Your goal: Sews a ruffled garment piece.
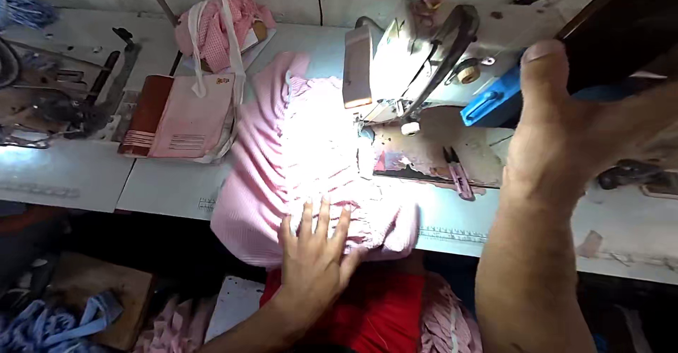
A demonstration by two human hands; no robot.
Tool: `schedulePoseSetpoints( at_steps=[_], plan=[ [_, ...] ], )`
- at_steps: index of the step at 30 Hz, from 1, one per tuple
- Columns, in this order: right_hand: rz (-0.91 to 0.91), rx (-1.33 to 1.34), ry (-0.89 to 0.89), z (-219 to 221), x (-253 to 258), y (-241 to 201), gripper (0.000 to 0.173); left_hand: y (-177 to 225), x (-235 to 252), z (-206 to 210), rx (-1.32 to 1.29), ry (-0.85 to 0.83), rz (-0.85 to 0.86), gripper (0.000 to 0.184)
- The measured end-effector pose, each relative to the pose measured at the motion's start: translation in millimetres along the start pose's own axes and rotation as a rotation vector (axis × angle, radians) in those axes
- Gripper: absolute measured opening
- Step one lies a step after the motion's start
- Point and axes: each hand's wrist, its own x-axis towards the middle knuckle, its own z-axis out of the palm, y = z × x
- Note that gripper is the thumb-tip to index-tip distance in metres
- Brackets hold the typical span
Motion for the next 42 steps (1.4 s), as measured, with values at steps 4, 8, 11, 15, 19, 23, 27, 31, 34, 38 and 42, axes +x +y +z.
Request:
schedulePoseSetpoints(
  at_steps=[4, 8, 11, 15, 19, 23, 27, 31, 34, 38, 42],
  plan=[
    [0.066, -0.014, 0.071, 7.8, -4.1, -8.3, 0.099, -22.2, 28.9, -22.6, -0.030, 0.179, 0.035, 0.045],
    [0.089, -0.015, 0.142, 15.5, 0.2, -18.9, 0.099, -73.5, 87.7, -27.9, -0.002, 0.111, 0.012, 0.066],
    [0.042, -0.011, 0.176, 17.1, 2.9, -15.0, 0.096, -83.5, 96.8, 4.7, -0.007, -0.058, -0.020, 0.082],
    [-0.037, 0.122, 0.099, -0.2, -8.6, -2.1, 0.102, -55.7, 53.8, 10.8, 0.023, -0.073, -0.100, 0.079],
    [-0.178, 0.217, -0.146, -27.2, -81.8, 18.7, 0.055, -35.9, -11.2, 4.1, -0.005, 0.006, -0.053, 0.074],
    [-0.187, 0.032, -0.752, -11.0, -158.1, 28.0, 0.068, -40.3, -26.1, -12.3, -0.147, 0.122, 0.163, 0.049],
    [-0.371, -0.215, -0.834, -17.2, -178.7, 34.0, 0.030, -74.4, 29.8, -3.6, -0.246, 0.099, 0.206, 0.032],
    [-0.227, -0.469, -0.742, -51.8, -157.5, 44.2, 0.038, -71.6, 78.7, 8.8, -0.376, 0.001, 0.256, 0.046],
    [-0.220, -0.477, -0.640, -56.5, -144.3, 32.9, 0.044, -56.5, 105.2, 16.7, -0.472, -0.007, 0.327, 0.042],
    [-0.243, -0.018, -0.660, -12.4, -156.5, 13.6, 0.029, -58.1, 143.3, 26.0, -0.596, 0.051, 0.287, 0.027],
    [-0.271, -0.048, -0.788, 25.7, -169.7, 26.5, 0.030, -75.4, 151.3, 17.2, -0.671, 0.005, 0.287, 0.031]
  ],
)
